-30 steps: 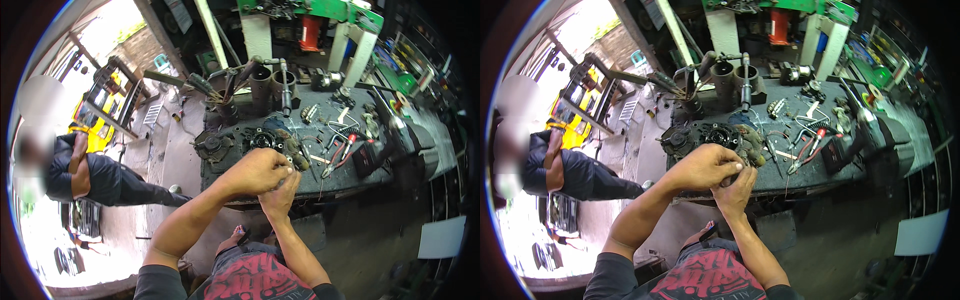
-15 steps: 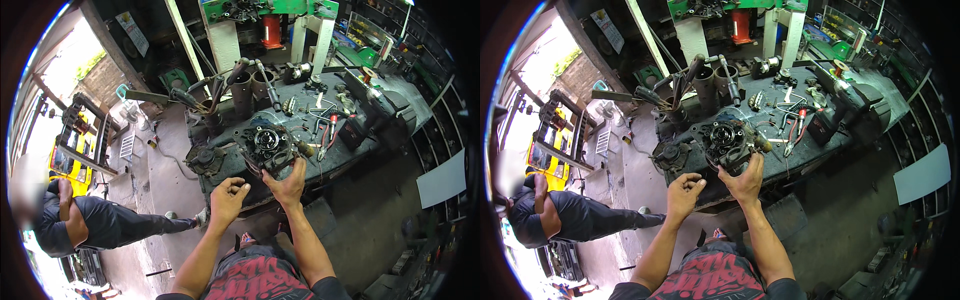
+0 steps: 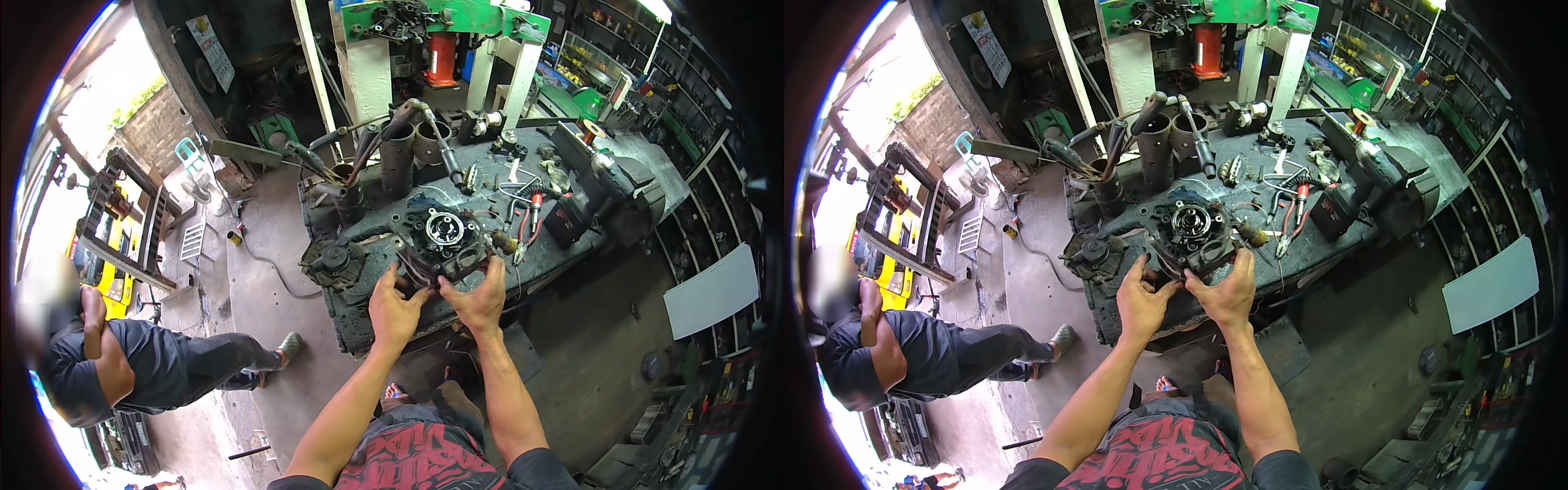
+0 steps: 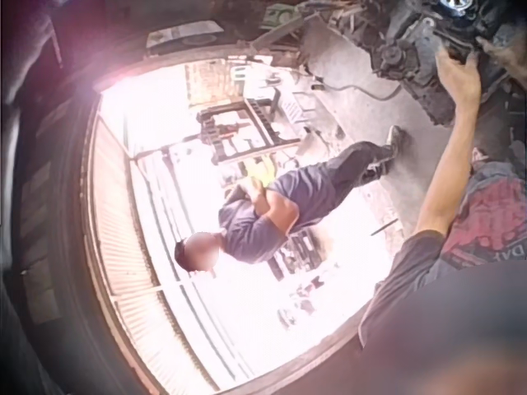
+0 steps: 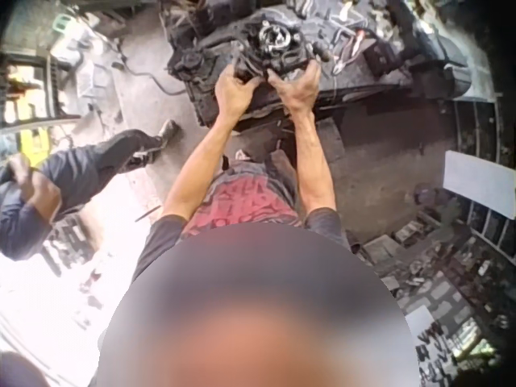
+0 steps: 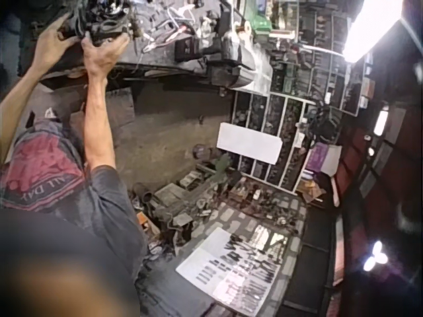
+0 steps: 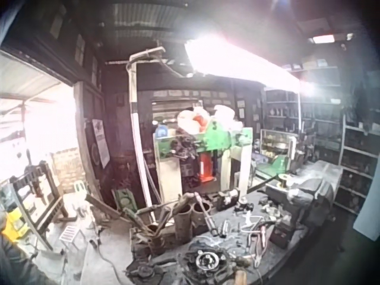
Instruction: The person uses a cordless impact wrench to remove bolts from an engine block on a workbench, then uses a screwdriver to adjust components. They wipe parts with a rag and retrieve small hardware from a parts bin before returning to the engine.
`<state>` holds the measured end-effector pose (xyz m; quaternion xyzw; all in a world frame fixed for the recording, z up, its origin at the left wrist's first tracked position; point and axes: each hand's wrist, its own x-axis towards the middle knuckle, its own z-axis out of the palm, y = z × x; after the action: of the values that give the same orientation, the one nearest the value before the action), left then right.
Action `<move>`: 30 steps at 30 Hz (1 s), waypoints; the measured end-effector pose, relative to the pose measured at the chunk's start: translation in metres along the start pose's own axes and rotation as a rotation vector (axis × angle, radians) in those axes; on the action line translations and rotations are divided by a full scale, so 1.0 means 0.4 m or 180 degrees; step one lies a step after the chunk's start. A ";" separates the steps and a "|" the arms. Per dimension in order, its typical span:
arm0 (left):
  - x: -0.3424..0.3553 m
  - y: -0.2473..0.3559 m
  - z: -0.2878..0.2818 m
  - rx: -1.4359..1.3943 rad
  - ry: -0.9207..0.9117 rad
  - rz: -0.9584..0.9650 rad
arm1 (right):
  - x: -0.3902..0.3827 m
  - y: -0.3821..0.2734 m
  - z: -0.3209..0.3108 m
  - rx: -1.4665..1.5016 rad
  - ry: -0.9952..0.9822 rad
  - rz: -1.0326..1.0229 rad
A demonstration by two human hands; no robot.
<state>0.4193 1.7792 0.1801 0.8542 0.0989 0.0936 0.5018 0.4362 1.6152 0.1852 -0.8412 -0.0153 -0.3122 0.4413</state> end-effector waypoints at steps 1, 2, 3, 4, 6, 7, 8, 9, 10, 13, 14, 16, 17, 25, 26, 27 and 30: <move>0.007 -0.003 0.008 0.0190 0.0034 0.0064 | 0.002 0.000 -0.003 0.0013 -0.0042 0.0016; 0.012 -0.005 0.018 0.0387 0.0109 0.0312 | 0.005 -0.001 -0.006 0.0054 -0.0115 0.0031; 0.016 -0.007 0.032 0.0576 0.0186 0.0542 | 0.009 0.000 -0.010 0.0122 -0.0099 0.0063; 0.021 -0.008 0.046 0.0722 0.0263 0.0754 | 0.011 0.000 -0.012 0.0184 -0.0118 0.0072; 0.029 -0.013 0.078 0.0873 0.0516 0.0892 | 0.016 0.003 -0.016 0.0068 -0.0156 0.0080; 0.032 -0.017 0.092 0.0874 0.0684 0.1009 | 0.017 0.005 -0.017 0.0063 -0.0219 0.0056; 0.041 -0.025 0.100 0.0783 0.0571 0.0946 | 0.021 0.007 -0.019 0.0134 -0.0292 0.0104; 0.047 -0.032 0.107 0.0840 0.0489 0.0877 | 0.023 0.009 -0.021 0.0080 -0.0244 0.0095; 0.050 -0.039 0.114 0.0858 0.0473 0.0876 | 0.025 0.011 -0.023 0.0055 -0.0297 0.0099; 0.058 -0.055 0.122 0.0801 0.0456 0.0917 | 0.025 0.011 -0.024 0.0084 -0.0339 0.0147; 0.060 -0.058 0.121 0.0823 0.0461 0.0943 | 0.023 0.010 -0.023 0.0156 -0.0285 0.0150; 0.060 -0.063 0.118 0.0737 0.0391 0.0887 | 0.014 0.004 -0.022 0.0194 -0.0173 0.0161; 0.062 -0.065 0.117 0.0741 0.0379 0.0881 | 0.010 0.002 -0.024 0.0261 -0.0161 0.0159; 0.070 -0.094 0.117 0.0715 0.0363 0.1062 | 0.014 0.000 -0.061 0.0331 -0.0604 0.0197; 0.071 -0.098 0.118 0.0734 0.0356 0.1062 | 0.014 0.000 -0.062 0.0129 -0.0529 0.0044; 0.072 -0.102 0.119 0.0729 0.0366 0.1092 | 0.013 0.000 -0.061 -0.0035 -0.0487 -0.0008; 0.073 -0.106 0.119 0.0726 0.0346 0.1092 | 0.003 -0.003 -0.049 -0.0063 -0.0305 0.0040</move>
<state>0.4563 1.7672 0.1221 0.9034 -0.0111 0.2118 0.3726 0.4267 1.6010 0.1948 -0.8596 -0.0281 -0.2688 0.4337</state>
